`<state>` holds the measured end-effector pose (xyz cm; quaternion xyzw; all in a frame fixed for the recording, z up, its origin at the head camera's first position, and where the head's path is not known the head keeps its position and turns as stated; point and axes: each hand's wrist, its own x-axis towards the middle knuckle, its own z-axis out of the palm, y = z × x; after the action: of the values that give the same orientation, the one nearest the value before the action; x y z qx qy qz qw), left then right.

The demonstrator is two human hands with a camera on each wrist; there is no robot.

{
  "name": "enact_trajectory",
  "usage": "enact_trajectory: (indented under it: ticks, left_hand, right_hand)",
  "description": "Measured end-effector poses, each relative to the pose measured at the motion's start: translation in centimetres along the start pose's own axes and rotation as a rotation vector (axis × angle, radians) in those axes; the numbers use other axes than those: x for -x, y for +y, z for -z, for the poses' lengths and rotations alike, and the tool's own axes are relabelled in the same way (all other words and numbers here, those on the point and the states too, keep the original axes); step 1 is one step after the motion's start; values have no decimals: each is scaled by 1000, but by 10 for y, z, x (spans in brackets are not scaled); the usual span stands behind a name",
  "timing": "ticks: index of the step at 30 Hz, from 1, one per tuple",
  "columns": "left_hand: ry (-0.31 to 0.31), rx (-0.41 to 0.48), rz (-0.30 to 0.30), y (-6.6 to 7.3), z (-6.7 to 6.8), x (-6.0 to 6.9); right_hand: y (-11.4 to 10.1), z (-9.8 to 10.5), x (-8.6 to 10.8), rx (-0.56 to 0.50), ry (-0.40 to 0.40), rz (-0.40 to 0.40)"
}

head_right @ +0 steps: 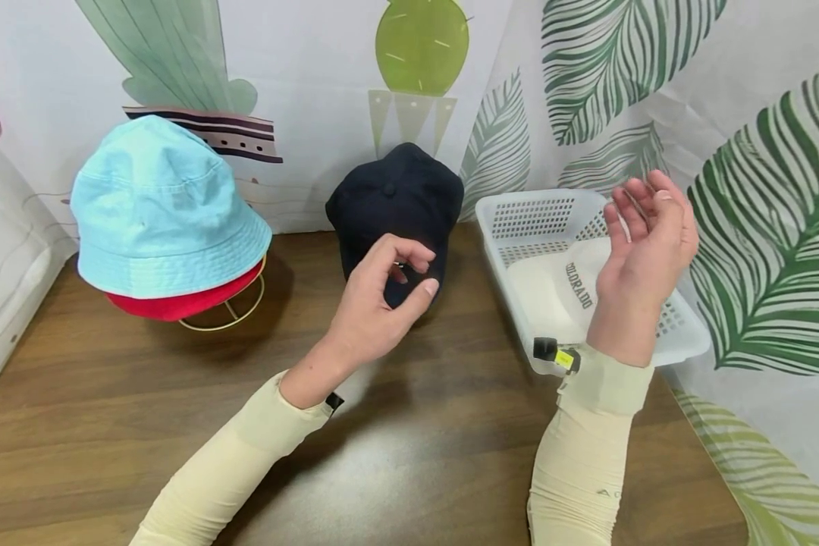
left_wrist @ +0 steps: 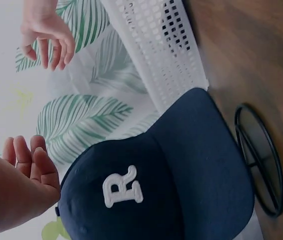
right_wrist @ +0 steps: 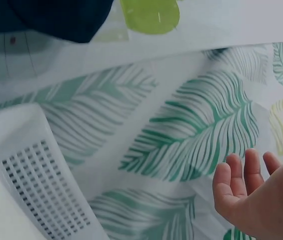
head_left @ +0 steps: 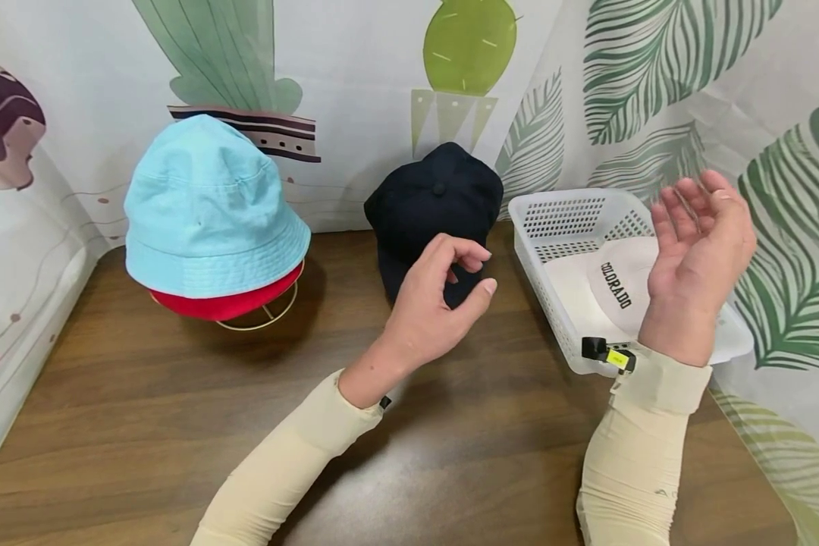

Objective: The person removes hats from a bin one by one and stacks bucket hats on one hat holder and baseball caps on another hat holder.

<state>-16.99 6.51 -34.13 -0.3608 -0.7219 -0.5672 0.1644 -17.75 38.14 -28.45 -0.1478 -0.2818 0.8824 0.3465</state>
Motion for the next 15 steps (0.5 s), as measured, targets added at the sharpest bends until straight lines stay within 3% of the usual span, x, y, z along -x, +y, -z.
enact_trajectory:
  ticks: [5,9,15]
  left_hand:
    - [-49,-25,0,-2,-10,4]
    - [-91,-53,-34,-3,-20,6]
    - [-159,-144,-65,-6,-35,10]
  right_hand:
    - [-7,9,-8,23,14,50]
    - [-10,18,-14,96,25,132]
    - [-12,31,-24,162,71,187]
